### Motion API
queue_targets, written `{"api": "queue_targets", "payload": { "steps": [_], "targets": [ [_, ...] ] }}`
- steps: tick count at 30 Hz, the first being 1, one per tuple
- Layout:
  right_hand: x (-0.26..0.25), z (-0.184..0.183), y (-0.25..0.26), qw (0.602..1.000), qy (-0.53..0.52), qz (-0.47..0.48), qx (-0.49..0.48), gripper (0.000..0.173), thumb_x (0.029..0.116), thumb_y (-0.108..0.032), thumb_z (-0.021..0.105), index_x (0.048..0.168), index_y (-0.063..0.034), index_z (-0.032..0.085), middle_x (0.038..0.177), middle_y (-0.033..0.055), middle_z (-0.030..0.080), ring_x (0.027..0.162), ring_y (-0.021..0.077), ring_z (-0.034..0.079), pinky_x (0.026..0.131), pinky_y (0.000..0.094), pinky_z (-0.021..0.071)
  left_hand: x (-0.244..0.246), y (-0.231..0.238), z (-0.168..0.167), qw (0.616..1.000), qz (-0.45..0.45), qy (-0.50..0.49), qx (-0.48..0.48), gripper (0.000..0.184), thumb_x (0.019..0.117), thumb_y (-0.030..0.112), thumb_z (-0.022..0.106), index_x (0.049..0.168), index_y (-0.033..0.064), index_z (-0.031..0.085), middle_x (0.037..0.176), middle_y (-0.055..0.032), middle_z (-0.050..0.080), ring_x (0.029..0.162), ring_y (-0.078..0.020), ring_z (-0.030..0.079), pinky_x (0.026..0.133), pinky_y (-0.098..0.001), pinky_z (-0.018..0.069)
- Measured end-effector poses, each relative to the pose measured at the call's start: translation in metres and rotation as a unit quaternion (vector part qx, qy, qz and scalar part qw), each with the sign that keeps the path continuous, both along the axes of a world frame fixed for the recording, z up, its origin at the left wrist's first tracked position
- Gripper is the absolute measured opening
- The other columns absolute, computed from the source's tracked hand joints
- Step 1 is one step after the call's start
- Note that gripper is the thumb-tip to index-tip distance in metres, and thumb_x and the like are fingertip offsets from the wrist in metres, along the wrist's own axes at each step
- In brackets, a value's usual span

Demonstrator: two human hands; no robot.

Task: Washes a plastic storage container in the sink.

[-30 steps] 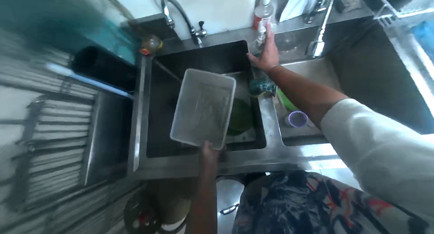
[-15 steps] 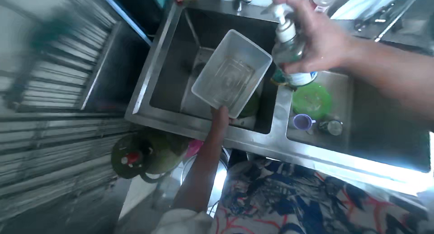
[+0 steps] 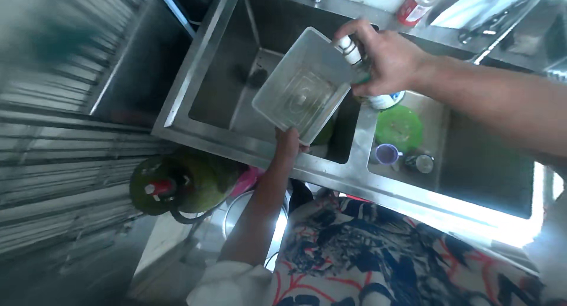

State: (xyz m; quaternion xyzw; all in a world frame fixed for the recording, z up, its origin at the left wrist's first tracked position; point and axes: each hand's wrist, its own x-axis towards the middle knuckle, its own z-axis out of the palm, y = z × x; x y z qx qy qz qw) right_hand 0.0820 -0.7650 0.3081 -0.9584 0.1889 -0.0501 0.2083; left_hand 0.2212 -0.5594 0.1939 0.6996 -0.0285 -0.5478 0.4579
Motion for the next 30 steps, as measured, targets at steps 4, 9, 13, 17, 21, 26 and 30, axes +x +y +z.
{"api": "queue_targets", "payload": {
  "steps": [4, 9, 13, 17, 21, 26, 30],
  "targets": [
    [-0.003, 0.000, 0.001, 0.999, -0.036, 0.014, -0.006, 0.104, 0.0676, -0.026, 0.085, 0.157, -0.0119, 0.032, 0.115, 0.0185, 0.068, 0.090, 0.0382, 0.070, 0.076, 0.0607, 0.0573, 0.000, 0.001, -0.003, 1.000, -0.004, 0.001, -0.001, 0.047, 0.1051, 0.009, 0.038, 0.151, 0.0003, 0.030, 0.117, -0.0244, 0.057, 0.076, -0.0228, 0.066, 0.066, -0.0339, 0.0578],
    [0.012, 0.006, 0.007, 0.999, 0.006, 0.026, -0.040, 0.105, 0.0680, -0.023, 0.087, 0.157, -0.0156, 0.032, 0.115, 0.0186, 0.069, 0.091, 0.0420, 0.069, 0.075, 0.0648, 0.0555, -0.001, -0.002, -0.006, 1.000, -0.007, 0.017, 0.011, 0.055, 0.1033, 0.010, 0.039, 0.155, 0.0041, 0.022, 0.120, -0.0247, 0.055, 0.076, -0.0225, 0.066, 0.066, -0.0335, 0.0578],
    [0.031, 0.006, 0.016, 0.999, 0.015, 0.040, -0.026, 0.102, 0.0652, -0.023, 0.088, 0.154, -0.0148, 0.037, 0.112, 0.0173, 0.070, 0.093, 0.0405, 0.070, 0.077, 0.0631, 0.0557, 0.000, -0.003, -0.006, 0.999, -0.025, 0.024, 0.010, 0.054, 0.1049, 0.010, 0.038, 0.156, 0.0028, 0.022, 0.122, -0.0253, 0.055, 0.078, -0.0232, 0.067, 0.068, -0.0330, 0.0584],
    [0.049, 0.004, 0.028, 0.997, 0.036, 0.067, -0.012, 0.097, 0.0643, -0.018, 0.087, 0.151, -0.0159, 0.042, 0.107, 0.0165, 0.070, 0.090, 0.0401, 0.070, 0.074, 0.0628, 0.0549, 0.000, -0.004, -0.003, 0.999, -0.037, 0.023, 0.016, 0.051, 0.1056, 0.011, 0.037, 0.154, 0.0018, 0.024, 0.122, -0.0255, 0.055, 0.080, -0.0234, 0.067, 0.070, -0.0341, 0.0581],
    [0.058, 0.001, 0.027, 0.995, 0.071, 0.075, -0.010, 0.094, 0.0669, -0.018, 0.087, 0.149, -0.0155, 0.043, 0.109, 0.0171, 0.069, 0.092, 0.0404, 0.069, 0.076, 0.0615, 0.0546, 0.003, -0.004, -0.006, 0.999, -0.035, 0.026, 0.011, 0.050, 0.1062, 0.012, 0.037, 0.154, 0.0019, 0.025, 0.123, -0.0266, 0.055, 0.081, -0.0249, 0.068, 0.070, -0.0349, 0.0587],
    [0.055, -0.006, 0.008, 0.996, 0.090, 0.012, -0.019, 0.110, 0.0689, -0.024, 0.091, 0.160, -0.0217, 0.028, 0.120, 0.0202, 0.067, 0.099, 0.0457, 0.068, 0.080, 0.0672, 0.0538, 0.006, -0.004, -0.007, 0.999, -0.026, 0.030, 0.026, 0.056, 0.1048, 0.010, 0.040, 0.157, 0.0034, 0.019, 0.121, -0.0256, 0.055, 0.076, -0.0226, 0.067, 0.068, -0.0330, 0.0584],
    [0.049, -0.005, -0.001, 0.993, 0.108, 0.008, -0.041, 0.109, 0.0694, -0.021, 0.091, 0.158, -0.0197, 0.029, 0.121, 0.0216, 0.066, 0.098, 0.0470, 0.068, 0.081, 0.0678, 0.0529, 0.006, -0.003, -0.007, 0.999, -0.018, 0.027, 0.016, 0.044, 0.1065, 0.010, 0.039, 0.149, 0.0004, 0.031, 0.110, -0.0221, 0.057, 0.072, -0.0211, 0.065, 0.065, -0.0330, 0.0578]
  ]
}}
